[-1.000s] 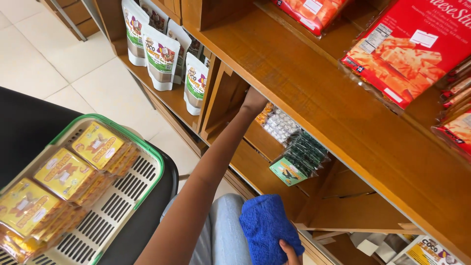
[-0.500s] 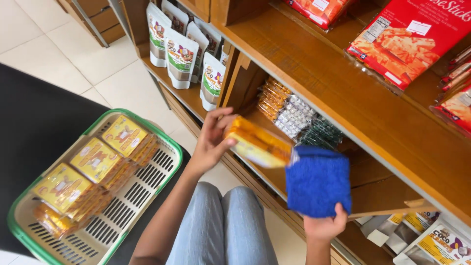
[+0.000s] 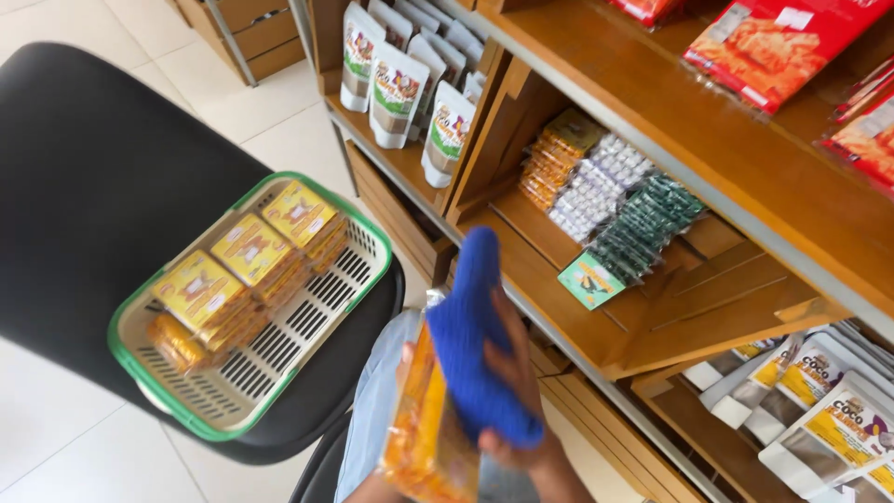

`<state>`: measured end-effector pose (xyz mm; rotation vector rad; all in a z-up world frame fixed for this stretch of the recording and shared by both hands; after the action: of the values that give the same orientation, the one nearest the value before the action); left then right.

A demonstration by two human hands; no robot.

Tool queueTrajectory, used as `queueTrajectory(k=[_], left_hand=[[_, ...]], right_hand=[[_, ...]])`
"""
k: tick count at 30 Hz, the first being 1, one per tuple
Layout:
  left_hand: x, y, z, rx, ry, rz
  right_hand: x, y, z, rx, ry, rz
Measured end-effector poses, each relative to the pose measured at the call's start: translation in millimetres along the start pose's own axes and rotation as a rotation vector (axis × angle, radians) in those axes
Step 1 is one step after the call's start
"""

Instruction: The person picks up snack packages one by one from a wooden shelf, wipes each package with a blue cloth, and places them into a green shopping basket sitting on a black chair.

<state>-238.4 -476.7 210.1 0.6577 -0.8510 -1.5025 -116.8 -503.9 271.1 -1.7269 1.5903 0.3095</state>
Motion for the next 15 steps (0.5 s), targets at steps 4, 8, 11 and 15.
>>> queueTrajectory(k=[4, 8, 11, 15], left_hand=[[7.7, -24.5, -6.4, 0.381, -0.049, 0.059], [2.5, 5.2, 37.2, 0.119, 0.285, 0.161], [-26.6, -44.3, 11.5, 0.051, 0.460, -0.128], [-7.6, -50.0, -21.6, 0.199, 0.310, -0.087]], right_hand=[[10.6, 23.5, -11.3, -0.337, 0.185, -0.013], [74.1, 65.8, -3.5, -0.790, 0.645, 0.217], [90.2, 65.6, -8.9, -0.962, 0.680, 0.351], [143.9, 47.9, 120.1, -1.007, 0.926, 0.444]])
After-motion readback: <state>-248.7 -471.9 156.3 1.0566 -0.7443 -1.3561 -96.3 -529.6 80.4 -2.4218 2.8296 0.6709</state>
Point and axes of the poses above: each hand's wrist, its own x-axis away from the middle knuckle, its own y-axis out of the palm, z = x × y, the point moved 1 cm from there along -x, towards the middle knuckle, and after that the axes turned 2 degrees about -x, right-handed, at the moved point
